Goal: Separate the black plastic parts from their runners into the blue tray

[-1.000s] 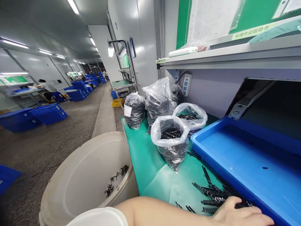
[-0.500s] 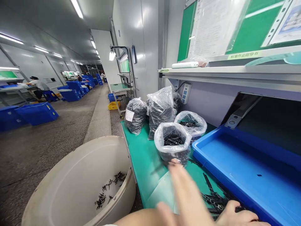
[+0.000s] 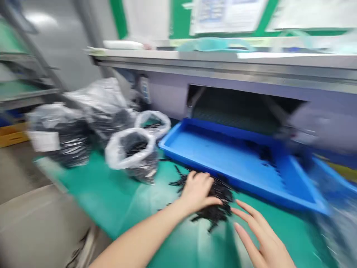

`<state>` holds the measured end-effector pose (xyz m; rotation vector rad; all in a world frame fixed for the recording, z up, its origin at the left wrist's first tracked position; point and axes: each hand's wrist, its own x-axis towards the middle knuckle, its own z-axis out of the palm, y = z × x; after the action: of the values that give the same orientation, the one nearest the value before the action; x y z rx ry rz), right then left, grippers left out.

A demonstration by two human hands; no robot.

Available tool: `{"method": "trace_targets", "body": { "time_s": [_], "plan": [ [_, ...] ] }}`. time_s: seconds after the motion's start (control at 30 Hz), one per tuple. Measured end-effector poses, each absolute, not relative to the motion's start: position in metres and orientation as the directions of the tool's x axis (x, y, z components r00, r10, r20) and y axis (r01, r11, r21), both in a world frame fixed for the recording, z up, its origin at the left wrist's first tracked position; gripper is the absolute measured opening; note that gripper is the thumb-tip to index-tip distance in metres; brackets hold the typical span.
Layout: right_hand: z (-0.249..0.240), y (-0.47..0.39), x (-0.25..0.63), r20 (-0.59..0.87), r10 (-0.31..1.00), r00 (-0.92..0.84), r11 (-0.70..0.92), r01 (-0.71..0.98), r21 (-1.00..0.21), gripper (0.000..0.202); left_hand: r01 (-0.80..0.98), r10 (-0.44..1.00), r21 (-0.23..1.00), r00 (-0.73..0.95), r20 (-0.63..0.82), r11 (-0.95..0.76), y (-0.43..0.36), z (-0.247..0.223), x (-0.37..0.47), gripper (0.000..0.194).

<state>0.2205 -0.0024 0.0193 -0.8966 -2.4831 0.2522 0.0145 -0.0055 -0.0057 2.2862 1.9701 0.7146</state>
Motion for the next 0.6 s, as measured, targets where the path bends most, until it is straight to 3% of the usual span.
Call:
{"method": "trace_targets", "body": {
  "time_s": [0.07, 0.17, 0.43, 0.6],
  "plan": [
    [0.022, -0.019, 0.246, 0.304, 0.805, -0.509, 0.593, 0.704, -0.391, 0.033, 0.933, 0.938, 0.311, 0.072, 0.338, -0.184, -0.002, -0.009, 0.015, 0.061],
    [0.012, -0.037, 0.274, 0.271, 0.905, -0.328, 0.417, 0.809, -0.415, 0.033, 0.947, 0.944, 0.258, 0.108, 0.312, -0.193, 0.001, -0.011, 0.017, 0.059],
    [-0.031, -0.058, 0.322, 0.345, 0.878, -0.332, 0.376, 0.924, -0.067, 0.036, 0.963, 0.918, 0.144, 0.162, 0.361, -0.227, -0.003, -0.016, 0.020, 0.057],
    [-0.029, -0.058, 0.320, 0.397, 0.872, -0.286, 0.342, 0.937, -0.078, 0.040, 0.946, 0.880, 0.184, 0.160, 0.447, -0.266, 0.000, -0.020, 0.018, 0.052]
  ]
}}
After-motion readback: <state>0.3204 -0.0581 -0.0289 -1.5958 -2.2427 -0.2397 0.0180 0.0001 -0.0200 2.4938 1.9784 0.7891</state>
